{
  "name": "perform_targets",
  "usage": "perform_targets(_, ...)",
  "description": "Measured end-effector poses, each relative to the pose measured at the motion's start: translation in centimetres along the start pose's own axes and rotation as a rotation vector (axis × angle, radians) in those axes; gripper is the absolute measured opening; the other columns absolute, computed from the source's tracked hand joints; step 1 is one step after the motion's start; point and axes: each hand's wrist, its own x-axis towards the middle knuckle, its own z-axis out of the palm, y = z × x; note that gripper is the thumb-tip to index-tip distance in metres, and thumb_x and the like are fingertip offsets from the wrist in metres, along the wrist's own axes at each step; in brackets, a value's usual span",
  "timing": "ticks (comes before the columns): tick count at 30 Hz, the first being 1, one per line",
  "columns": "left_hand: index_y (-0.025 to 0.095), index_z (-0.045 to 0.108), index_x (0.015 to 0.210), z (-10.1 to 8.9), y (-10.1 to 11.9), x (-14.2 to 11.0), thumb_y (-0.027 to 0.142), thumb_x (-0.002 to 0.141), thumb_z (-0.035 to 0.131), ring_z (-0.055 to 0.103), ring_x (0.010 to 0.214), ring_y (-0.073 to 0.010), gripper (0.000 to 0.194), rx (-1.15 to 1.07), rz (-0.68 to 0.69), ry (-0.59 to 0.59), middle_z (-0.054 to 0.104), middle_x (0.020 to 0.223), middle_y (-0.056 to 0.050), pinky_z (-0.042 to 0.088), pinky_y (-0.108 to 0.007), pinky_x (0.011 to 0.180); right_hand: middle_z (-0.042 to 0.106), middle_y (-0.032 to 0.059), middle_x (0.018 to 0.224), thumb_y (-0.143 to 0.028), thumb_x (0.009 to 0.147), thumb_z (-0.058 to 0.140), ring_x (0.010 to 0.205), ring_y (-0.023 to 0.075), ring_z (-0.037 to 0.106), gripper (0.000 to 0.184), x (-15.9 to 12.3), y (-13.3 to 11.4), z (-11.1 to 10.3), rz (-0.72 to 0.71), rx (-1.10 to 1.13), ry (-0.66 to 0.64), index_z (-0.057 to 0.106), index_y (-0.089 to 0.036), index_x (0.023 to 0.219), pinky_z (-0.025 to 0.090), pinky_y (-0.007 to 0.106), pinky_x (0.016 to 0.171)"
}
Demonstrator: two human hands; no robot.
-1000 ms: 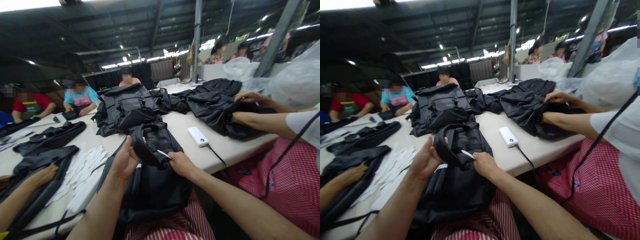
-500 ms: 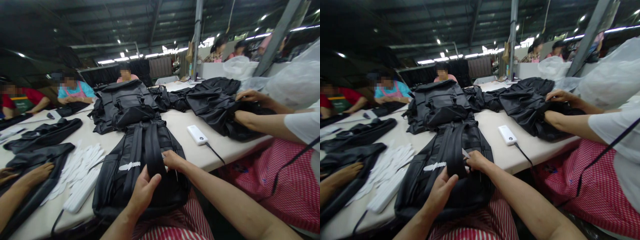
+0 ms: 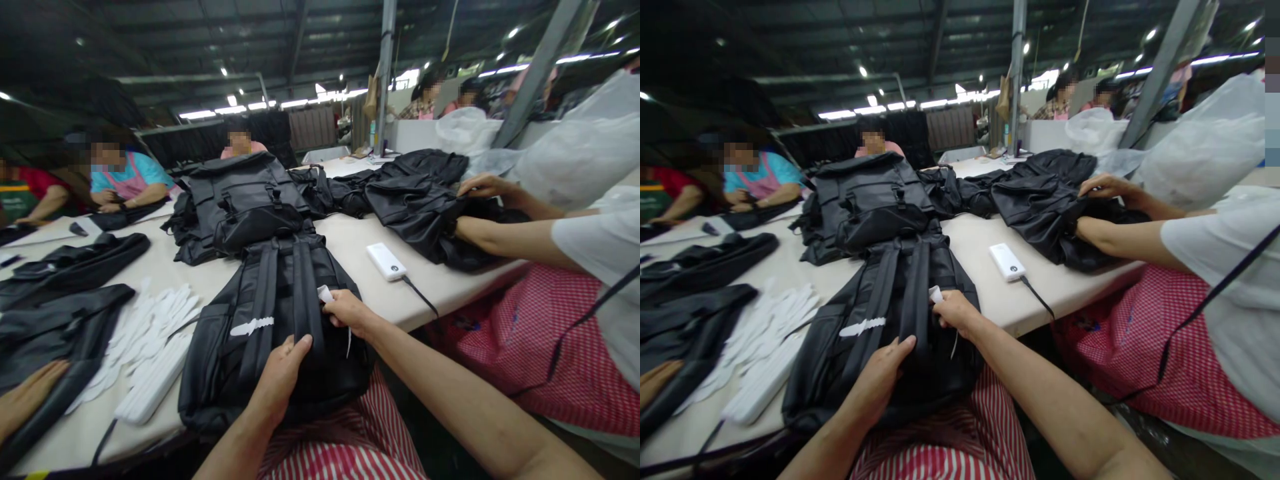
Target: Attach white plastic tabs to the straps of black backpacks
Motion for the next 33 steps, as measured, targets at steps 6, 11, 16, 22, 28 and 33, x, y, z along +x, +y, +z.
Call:
perform_targets(6, 0.014, 0.064, 0.096, -0.1, 0.4, -0.1, 0.039, 0.072, 0.065, 0.064, 0.084, -0.0215, 0.035, -0.044, -0.064, -0.142, 0.069, 0.092, -0.01, 0.052, -0.031, 0.069, 0.039, -0.0085, 0.042, -0.037, 0.077, 0.052, 0.029, 0.0025, 0.028, 0.024, -0.2, -0.9, 0.4, 0.056, 0.095, -0.03, 0.047, -0.016, 0.067, 0.015, 0.017, 0.03)
perform_targets(11, 0.014, 0.061, 0.089, 0.2, 0.6, 0.1, 0.032, 0.071, 0.068, 0.065, 0.073, -0.0167, 0.026, -0.11, -0.071, -0.171, 0.068, 0.084, -0.006, 0.052, -0.028, 0.069, 0.031, -0.0121, 0.039, -0.038, 0.065, 0.067, 0.03, 0.002, 0.024, 0.03, -0.3, -1.5, 1.1, -0.025, 0.112, 0.049, 0.046, -0.017, 0.067, 0.013, 0.018, 0.03)
perform_targets(16, 0.014, 0.059, 0.095, 0.4, 0.7, -0.1, 0.018, 0.071, 0.068, 0.064, 0.072, -0.0138, 0.026, -0.272, -0.143, -0.196, 0.068, 0.087, -0.006, 0.052, -0.025, 0.067, 0.034, -0.0123, 0.041, -0.021, 0.06, 0.068, 0.031, 0.0019, 0.026, 0.025, -0.3, -1.7, 1.0, -0.032, 0.097, 0.098, 0.054, -0.013, 0.079, 0.015, 0.017, 0.032)
perform_targets(22, 0.009, 0.062, 0.09, -0.4, 0.2, 0.1, 0.012, 0.076, 0.061, 0.065, 0.07, -0.012, 0.015, -0.438, -0.242, -0.191, 0.069, 0.085, -0.009, 0.053, -0.021, 0.065, 0.059, -0.0029, 0.056, -0.021, 0.069, 0.057, 0.032, 0.0027, 0.032, 0.012, -1.1, -1.8, -0.2, -0.101, -0.074, 0.053, 0.057, -0.014, 0.078, 0.021, 0.018, 0.031)
perform_targets(28, 0.007, 0.061, 0.088, -1.3, 0.9, 0.1, 0.013, 0.08, 0.057, 0.065, 0.059, -0.0118, 0.011, -0.507, -0.357, -0.087, 0.07, 0.077, -0.011, 0.053, -0.021, 0.055, 0.048, -0.0055, 0.042, -0.026, 0.069, 0.057, 0.032, 0.0041, 0.036, 0.015, -3.1, -1.0, 0.1, -0.054, -0.217, -0.045, 0.055, -0.015, 0.059, 0.022, 0.017, 0.032)
perform_targets(33, 0.008, 0.06, 0.083, -1.5, 1.5, 0.0, 0.013, 0.081, 0.054, 0.063, 0.052, -0.0121, 0.007, -0.515, -0.376, -0.075, 0.069, 0.068, -0.009, 0.051, -0.019, 0.046, 0.038, -0.0097, 0.037, -0.021, 0.066, 0.057, 0.031, 0.0041, 0.032, 0.01, -3.1, 0.0, 1.6, 0.12, 0.173, -0.188, 0.048, -0.018, 0.064, 0.018, 0.017, 0.033)
